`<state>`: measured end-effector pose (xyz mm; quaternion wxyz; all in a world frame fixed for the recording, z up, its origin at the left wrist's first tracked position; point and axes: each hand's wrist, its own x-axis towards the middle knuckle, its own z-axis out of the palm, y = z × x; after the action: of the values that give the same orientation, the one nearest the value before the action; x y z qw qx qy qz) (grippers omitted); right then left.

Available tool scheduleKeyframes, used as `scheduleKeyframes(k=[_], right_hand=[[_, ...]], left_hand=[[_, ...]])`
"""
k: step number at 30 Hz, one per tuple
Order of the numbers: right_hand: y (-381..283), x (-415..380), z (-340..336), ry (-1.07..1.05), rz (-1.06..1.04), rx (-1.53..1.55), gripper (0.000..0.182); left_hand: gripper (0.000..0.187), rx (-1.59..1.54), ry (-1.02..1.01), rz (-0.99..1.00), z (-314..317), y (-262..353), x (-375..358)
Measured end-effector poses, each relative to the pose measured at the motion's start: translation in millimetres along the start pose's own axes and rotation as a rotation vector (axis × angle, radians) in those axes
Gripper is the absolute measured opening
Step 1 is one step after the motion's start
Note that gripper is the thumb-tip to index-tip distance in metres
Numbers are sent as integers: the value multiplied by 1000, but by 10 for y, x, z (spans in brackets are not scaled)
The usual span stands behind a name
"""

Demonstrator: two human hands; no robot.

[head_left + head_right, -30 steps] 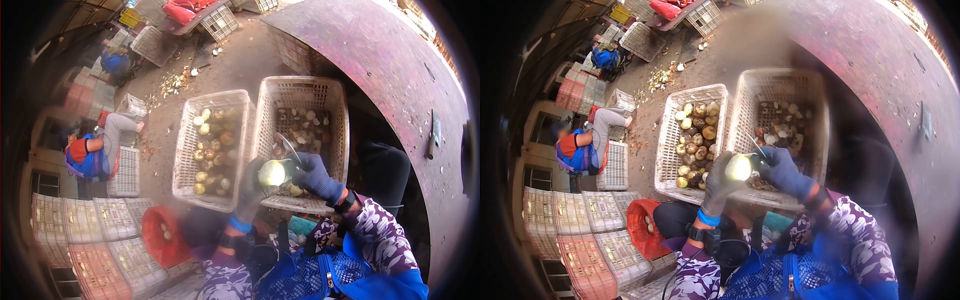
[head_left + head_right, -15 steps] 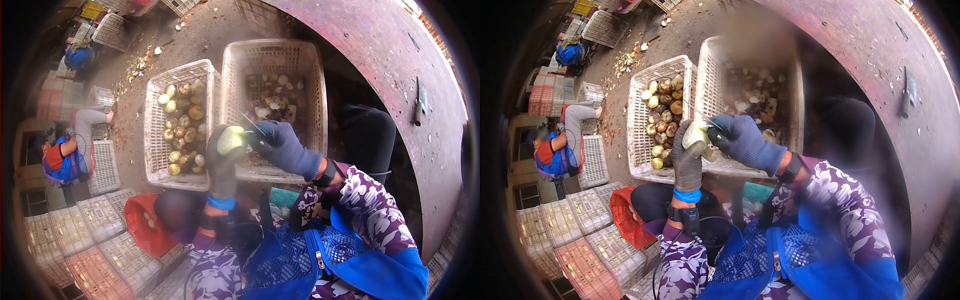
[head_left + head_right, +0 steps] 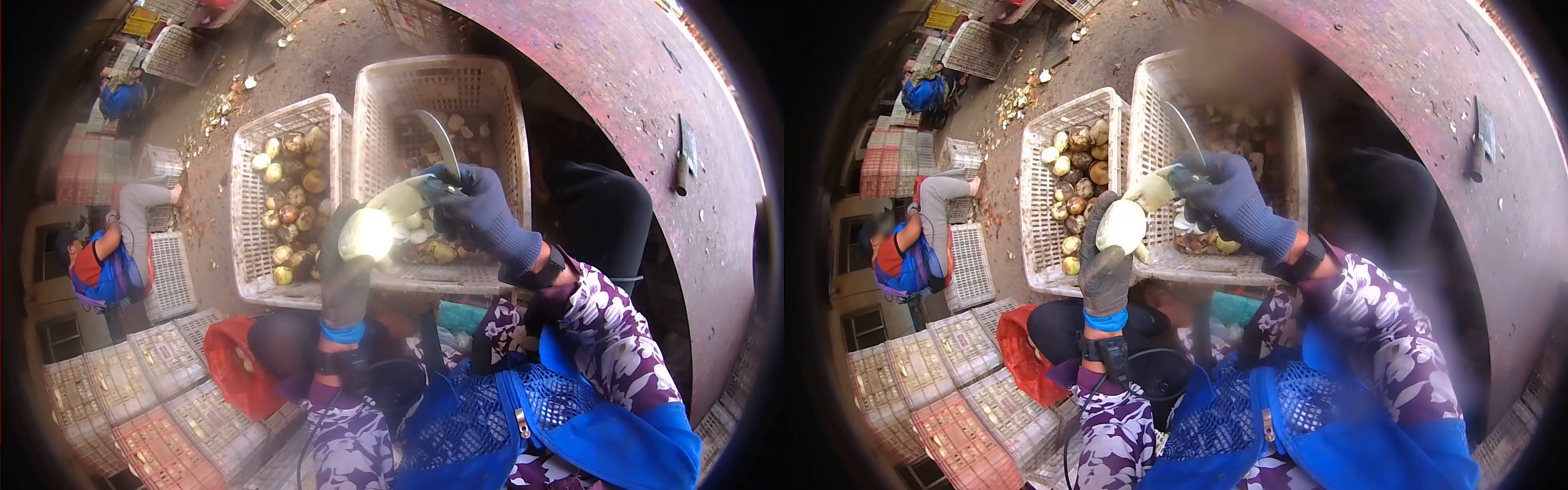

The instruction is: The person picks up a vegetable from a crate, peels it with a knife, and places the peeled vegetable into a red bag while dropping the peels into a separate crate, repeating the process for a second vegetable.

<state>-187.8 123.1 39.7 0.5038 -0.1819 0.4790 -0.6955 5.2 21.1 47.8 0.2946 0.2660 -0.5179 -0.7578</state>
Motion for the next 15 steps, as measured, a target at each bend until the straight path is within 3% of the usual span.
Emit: scheduleKeyframes(k=[3, 10, 15], right_hand=[[-226, -106, 32, -113, 67, -88, 17], [-229, -169, 157, -127, 63, -44, 23], [-252, -162, 154, -101, 80, -97, 22]], left_hand=[[77, -65, -24, -17, -33, -45, 22], [71, -242, -164, -69, -69, -98, -3], [72, -176, -69, -104, -137, -117, -20]])
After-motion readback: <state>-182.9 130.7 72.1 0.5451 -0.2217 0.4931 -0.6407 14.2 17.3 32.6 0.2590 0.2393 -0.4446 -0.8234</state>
